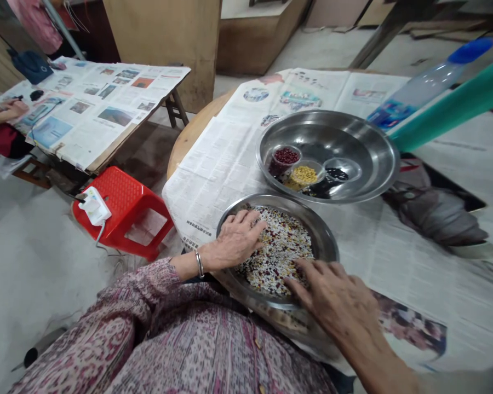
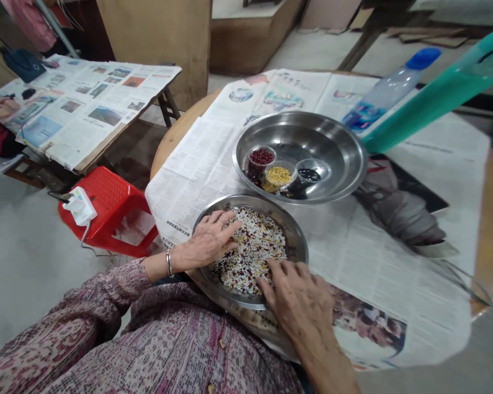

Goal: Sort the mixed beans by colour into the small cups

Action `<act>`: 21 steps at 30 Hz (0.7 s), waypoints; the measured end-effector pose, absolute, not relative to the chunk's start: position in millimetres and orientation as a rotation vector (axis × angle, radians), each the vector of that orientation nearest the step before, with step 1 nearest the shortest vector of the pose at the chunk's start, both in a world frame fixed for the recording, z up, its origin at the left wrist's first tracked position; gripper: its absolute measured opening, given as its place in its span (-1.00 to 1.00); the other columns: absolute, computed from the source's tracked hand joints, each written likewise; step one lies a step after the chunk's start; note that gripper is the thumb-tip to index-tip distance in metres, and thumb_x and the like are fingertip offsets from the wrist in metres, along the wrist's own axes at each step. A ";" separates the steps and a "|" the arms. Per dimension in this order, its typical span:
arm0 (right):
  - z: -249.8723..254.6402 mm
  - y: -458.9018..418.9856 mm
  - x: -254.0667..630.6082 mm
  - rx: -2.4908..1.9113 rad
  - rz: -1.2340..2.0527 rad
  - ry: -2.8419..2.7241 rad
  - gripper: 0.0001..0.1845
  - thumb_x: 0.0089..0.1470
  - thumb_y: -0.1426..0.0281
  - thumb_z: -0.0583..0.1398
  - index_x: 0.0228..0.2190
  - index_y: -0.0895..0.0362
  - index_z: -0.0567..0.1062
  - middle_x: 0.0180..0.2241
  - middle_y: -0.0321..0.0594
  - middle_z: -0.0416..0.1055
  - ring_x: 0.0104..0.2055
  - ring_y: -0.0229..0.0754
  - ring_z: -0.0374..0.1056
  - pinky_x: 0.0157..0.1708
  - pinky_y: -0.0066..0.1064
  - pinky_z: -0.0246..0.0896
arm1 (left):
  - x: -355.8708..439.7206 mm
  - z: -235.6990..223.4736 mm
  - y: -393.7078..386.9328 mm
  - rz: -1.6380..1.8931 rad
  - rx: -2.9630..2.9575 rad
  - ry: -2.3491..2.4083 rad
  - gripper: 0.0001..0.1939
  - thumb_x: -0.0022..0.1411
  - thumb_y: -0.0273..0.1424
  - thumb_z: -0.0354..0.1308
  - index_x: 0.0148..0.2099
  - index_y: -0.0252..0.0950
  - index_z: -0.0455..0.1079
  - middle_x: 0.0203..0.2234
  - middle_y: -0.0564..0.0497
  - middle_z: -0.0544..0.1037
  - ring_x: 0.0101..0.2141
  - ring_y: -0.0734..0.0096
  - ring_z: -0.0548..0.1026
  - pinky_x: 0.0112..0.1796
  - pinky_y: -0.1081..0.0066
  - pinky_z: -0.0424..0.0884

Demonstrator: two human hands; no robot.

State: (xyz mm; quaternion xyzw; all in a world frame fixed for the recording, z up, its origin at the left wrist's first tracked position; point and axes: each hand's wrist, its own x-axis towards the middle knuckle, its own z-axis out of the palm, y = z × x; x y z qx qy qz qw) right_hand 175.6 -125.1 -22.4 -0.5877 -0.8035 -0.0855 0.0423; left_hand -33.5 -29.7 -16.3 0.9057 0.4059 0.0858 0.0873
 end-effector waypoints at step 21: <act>-36.0 -101.4 163.0 -1.905 0.005 -2.063 -0.72 0.24 0.29 0.06 -0.15 0.15 0.48 -0.22 -0.07 0.49 -0.20 -0.07 0.41 -0.24 -0.30 0.25 | -38.7 -5.6 -37.2 -0.023 2.531 1.144 -0.77 0.39 -0.55 -0.11 0.00 -0.34 0.31 -0.09 -0.11 0.38 -0.14 0.34 0.39 -0.13 0.37 0.38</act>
